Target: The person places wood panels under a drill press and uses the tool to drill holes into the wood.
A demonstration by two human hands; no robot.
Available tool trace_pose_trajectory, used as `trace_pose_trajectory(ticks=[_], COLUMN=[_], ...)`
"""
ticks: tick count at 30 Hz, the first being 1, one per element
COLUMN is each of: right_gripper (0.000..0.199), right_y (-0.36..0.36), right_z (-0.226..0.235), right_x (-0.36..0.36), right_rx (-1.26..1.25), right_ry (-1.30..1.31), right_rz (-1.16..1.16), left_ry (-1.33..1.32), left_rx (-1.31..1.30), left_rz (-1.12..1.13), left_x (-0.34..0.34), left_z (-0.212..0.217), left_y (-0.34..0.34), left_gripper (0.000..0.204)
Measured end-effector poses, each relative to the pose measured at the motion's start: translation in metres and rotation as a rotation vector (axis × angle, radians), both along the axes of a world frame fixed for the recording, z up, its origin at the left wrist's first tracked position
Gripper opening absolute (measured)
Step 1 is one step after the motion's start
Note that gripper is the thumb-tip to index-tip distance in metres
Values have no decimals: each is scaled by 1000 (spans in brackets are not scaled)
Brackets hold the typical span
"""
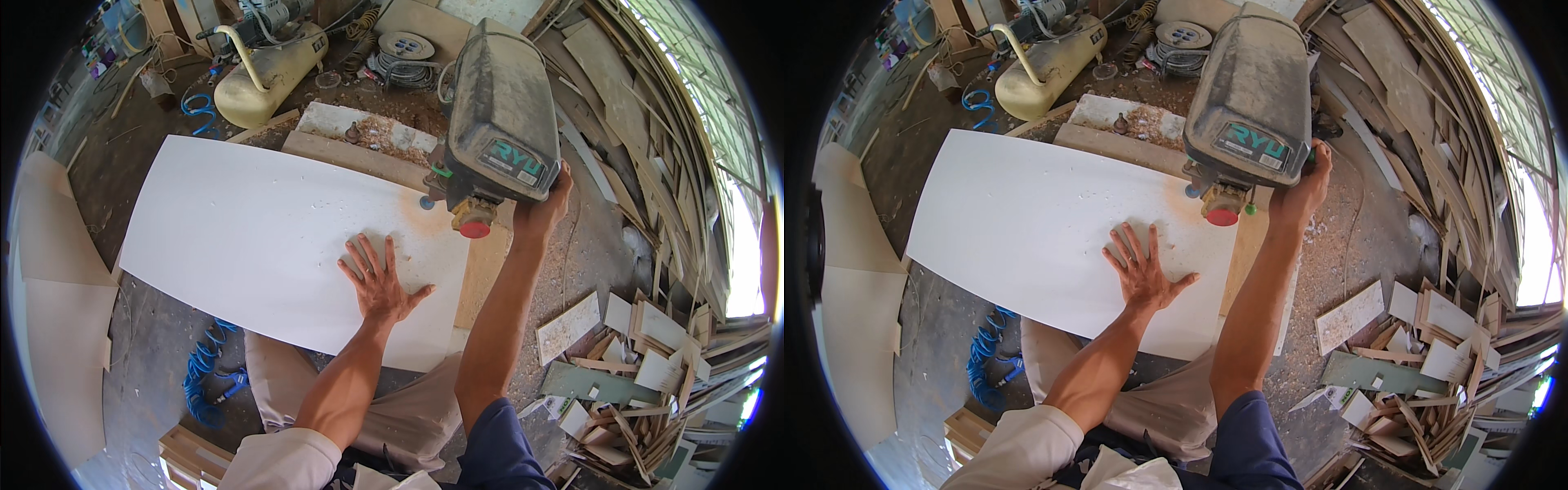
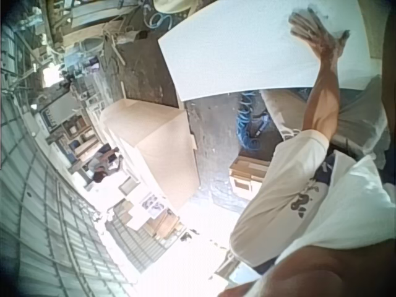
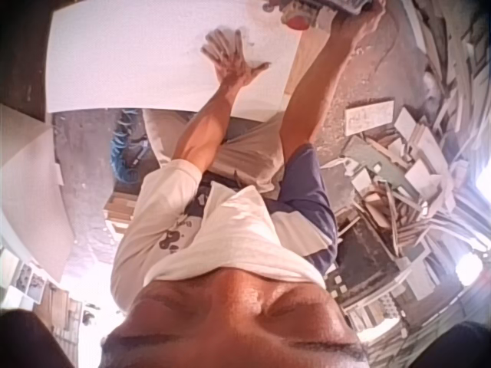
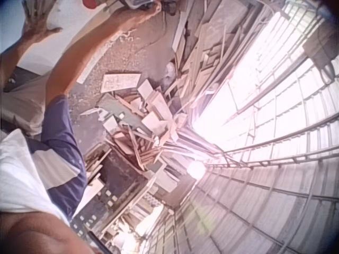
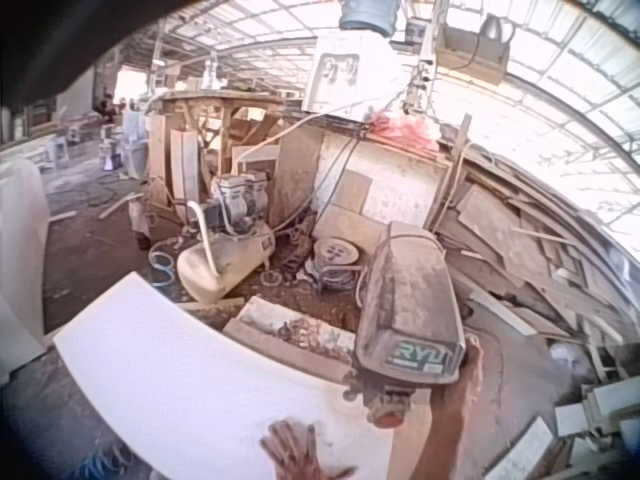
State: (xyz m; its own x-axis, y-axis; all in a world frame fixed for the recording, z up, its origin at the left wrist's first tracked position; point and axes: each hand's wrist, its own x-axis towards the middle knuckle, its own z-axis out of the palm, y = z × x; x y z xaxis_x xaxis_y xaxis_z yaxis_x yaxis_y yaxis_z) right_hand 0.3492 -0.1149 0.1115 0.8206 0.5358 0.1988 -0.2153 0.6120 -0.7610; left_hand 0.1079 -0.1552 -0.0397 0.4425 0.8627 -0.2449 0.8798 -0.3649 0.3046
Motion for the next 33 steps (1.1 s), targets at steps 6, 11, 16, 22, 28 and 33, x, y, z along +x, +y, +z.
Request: trace_pose_trajectory(ticks=[6, 11, 16, 22, 28, 33], right_gripper=[21, 20, 21, 21, 22, 21], right_y=[0, 1, 0, -1, -1, -2], right_z=[-3, -2, -1, 0, 1, 1], right_x=[3, 1, -1, -3, -4, -5], right_rx=[8, 4, 6, -4, 5, 0], right_ry=[-9, -2, -1, -13, -19, -17], right_rz=[15, -5, 6, -3, -9, -4], left_ry=[-4, 3, 0, 3, -2, -17], left_rx=[13, 14, 11, 7, 0, 5], left_rz=[-1, 0, 1, 4, 2, 4], left_x=[0, 0, 1, 1, 1, 0], left_z=[-2, -2, -3, -3, -3, -5], left_y=[0, 0, -1, 0, 0, 0], left_gripper=[132, 132, 132, 132, 133, 133])
